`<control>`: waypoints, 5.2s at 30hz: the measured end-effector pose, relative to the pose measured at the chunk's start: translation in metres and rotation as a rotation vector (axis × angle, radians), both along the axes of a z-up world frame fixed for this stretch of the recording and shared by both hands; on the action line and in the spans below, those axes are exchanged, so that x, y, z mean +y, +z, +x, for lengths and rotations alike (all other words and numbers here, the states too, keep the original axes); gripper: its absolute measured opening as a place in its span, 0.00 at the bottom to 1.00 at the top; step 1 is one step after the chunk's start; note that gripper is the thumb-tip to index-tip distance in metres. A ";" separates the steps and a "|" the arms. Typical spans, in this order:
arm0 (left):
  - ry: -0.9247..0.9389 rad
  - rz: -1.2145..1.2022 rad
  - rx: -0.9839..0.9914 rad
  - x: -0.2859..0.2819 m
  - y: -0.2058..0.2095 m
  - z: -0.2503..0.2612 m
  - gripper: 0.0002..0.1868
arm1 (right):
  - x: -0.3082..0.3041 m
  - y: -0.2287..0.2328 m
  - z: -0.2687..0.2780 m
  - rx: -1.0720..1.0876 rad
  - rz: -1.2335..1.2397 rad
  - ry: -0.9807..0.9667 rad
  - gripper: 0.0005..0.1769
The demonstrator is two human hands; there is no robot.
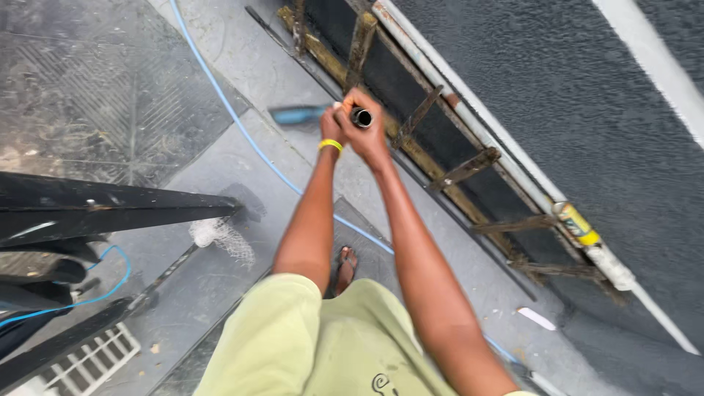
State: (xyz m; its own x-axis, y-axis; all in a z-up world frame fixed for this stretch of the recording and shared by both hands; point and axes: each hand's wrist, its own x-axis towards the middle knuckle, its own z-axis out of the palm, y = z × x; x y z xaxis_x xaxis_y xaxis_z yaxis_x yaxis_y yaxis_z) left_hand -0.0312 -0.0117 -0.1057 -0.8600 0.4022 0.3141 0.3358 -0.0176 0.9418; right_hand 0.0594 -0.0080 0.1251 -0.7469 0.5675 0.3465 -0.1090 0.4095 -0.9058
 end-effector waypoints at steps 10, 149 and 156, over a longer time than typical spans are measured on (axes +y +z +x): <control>0.052 -0.053 -0.004 0.013 0.124 0.043 0.09 | 0.026 0.107 0.015 0.110 -0.233 0.035 0.13; -0.595 -0.217 -0.029 -0.060 0.134 0.309 0.15 | -0.041 0.092 0.285 0.299 -0.367 -0.488 0.11; -0.603 -0.145 -0.065 -0.130 0.161 0.301 0.14 | -0.103 0.098 0.282 0.332 -0.175 -0.396 0.16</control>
State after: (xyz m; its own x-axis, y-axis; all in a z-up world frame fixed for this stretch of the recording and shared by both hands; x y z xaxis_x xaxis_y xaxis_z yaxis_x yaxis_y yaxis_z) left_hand 0.2698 -0.1417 0.0556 -0.4835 0.8577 0.1747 0.2484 -0.0570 0.9670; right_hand 0.3412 -0.1106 0.2231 -0.3311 0.8537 0.4021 -0.2685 0.3233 -0.9074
